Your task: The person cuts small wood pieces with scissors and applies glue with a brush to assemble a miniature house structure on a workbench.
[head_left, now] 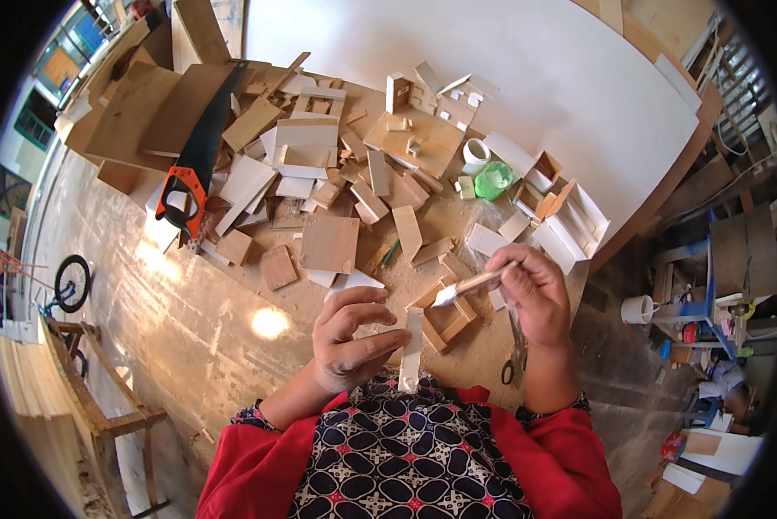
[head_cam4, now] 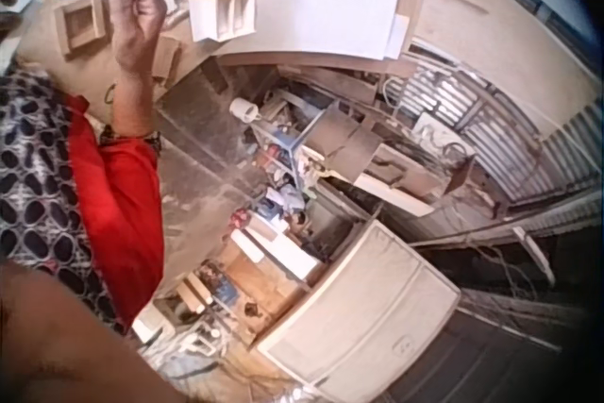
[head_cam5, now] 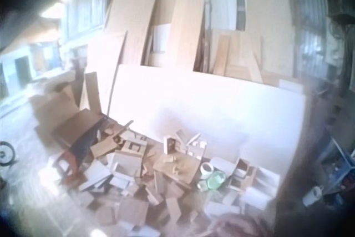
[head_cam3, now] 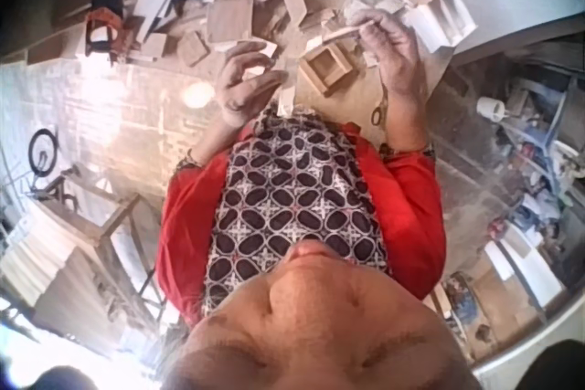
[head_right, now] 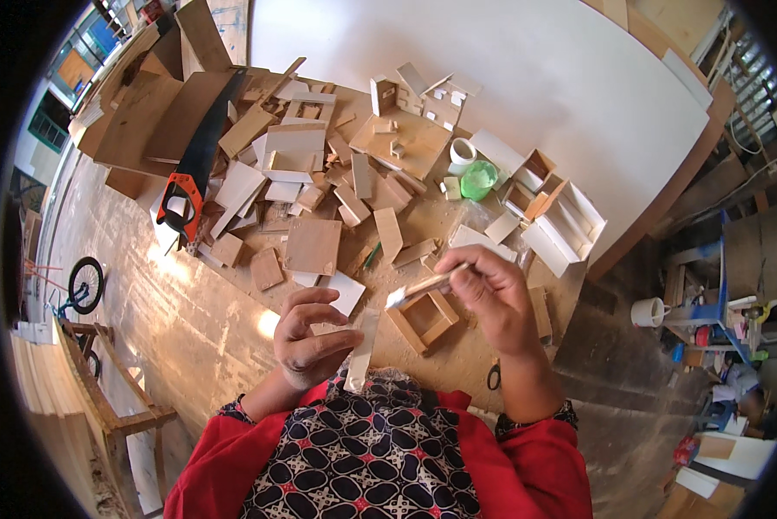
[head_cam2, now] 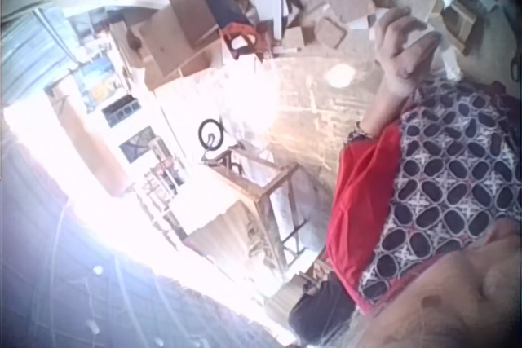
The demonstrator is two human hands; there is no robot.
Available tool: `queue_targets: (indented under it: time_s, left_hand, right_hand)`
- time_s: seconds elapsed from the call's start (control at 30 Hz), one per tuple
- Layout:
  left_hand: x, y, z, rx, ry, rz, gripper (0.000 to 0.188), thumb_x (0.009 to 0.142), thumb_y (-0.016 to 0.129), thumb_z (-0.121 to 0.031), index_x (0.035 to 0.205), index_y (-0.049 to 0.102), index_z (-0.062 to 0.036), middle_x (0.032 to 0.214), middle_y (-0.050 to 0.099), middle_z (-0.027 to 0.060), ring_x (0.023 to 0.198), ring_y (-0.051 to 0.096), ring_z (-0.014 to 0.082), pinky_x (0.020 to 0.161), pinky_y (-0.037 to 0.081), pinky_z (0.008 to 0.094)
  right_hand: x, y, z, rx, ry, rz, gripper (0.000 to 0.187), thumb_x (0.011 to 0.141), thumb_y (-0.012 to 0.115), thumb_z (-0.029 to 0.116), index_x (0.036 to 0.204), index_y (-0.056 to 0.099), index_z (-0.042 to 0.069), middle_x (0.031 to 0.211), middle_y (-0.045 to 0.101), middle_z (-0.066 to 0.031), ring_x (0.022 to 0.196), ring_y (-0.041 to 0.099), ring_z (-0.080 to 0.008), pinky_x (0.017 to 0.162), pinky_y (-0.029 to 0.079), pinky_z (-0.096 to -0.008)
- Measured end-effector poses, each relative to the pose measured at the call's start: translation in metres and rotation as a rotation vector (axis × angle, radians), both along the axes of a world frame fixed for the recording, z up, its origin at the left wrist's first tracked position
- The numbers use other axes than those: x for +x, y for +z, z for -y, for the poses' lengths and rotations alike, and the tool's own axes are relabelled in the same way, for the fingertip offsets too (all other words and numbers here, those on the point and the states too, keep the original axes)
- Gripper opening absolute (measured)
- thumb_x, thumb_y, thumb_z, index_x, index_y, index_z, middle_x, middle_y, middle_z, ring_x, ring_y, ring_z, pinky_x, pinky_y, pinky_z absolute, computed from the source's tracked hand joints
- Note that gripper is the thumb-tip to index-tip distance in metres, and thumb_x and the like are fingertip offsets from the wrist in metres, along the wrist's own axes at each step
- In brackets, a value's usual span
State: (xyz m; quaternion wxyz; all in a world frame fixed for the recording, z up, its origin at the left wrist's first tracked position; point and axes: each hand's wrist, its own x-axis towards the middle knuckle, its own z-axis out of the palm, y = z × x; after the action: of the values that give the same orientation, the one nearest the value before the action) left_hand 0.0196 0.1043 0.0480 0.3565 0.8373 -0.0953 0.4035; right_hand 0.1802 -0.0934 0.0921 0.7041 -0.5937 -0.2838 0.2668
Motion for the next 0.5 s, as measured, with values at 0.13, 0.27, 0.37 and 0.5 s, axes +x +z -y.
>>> queue_targets:
  time_s: [0.13,0.27,0.37,0.5]
  left_hand:
    - [0.003,-0.002,0.002,0.015,-0.023,0.003,0.020,0.060,0.079,-0.012,0.080,0.074,-0.0136,0.087,0.062,0.0055,0.092,0.060,0.0308,0.075,0.049,0.0381]
    - [0.003,-0.002,0.004,0.008,-0.026,0.009,0.020,0.061,0.080,-0.013,0.080,0.074,-0.0137,0.086,0.063,0.0052,0.090,0.061,0.0309,0.074,0.049,0.0378]
    - [0.001,-0.002,0.006,-0.005,-0.015,0.012,0.020,0.061,0.080,-0.013,0.080,0.074,-0.0138,0.086,0.063,0.0054,0.090,0.061,0.0309,0.073,0.049,0.0376]
    - [-0.002,-0.002,0.005,-0.007,-0.009,0.012,0.022,0.060,0.081,-0.012,0.081,0.074,-0.0137,0.085,0.063,0.0055,0.090,0.061,0.0308,0.074,0.049,0.0377]
  right_hand:
    - [-0.008,0.001,-0.004,-0.013,0.074,0.108,0.016,0.094,0.055,0.015,0.099,0.062,0.001,0.087,0.058,-0.0011,0.074,0.046,-0.0061,0.067,0.037,-0.0210]
    - [-0.004,-0.004,-0.009,-0.035,0.103,0.355,0.014,0.092,0.054,0.010,0.098,0.061,0.000,0.086,0.058,-0.0033,0.071,0.047,-0.0093,0.065,0.039,-0.0243]
    - [-0.003,-0.006,-0.010,-0.055,0.101,0.484,0.012,0.090,0.054,0.008,0.097,0.061,0.001,0.084,0.058,-0.0039,0.066,0.046,-0.0099,0.060,0.038,-0.0248]
    - [-0.005,0.001,-0.011,-0.082,0.105,0.603,0.012,0.088,0.054,0.005,0.097,0.061,0.002,0.080,0.057,-0.0048,0.060,0.045,-0.0100,0.054,0.036,-0.0245]
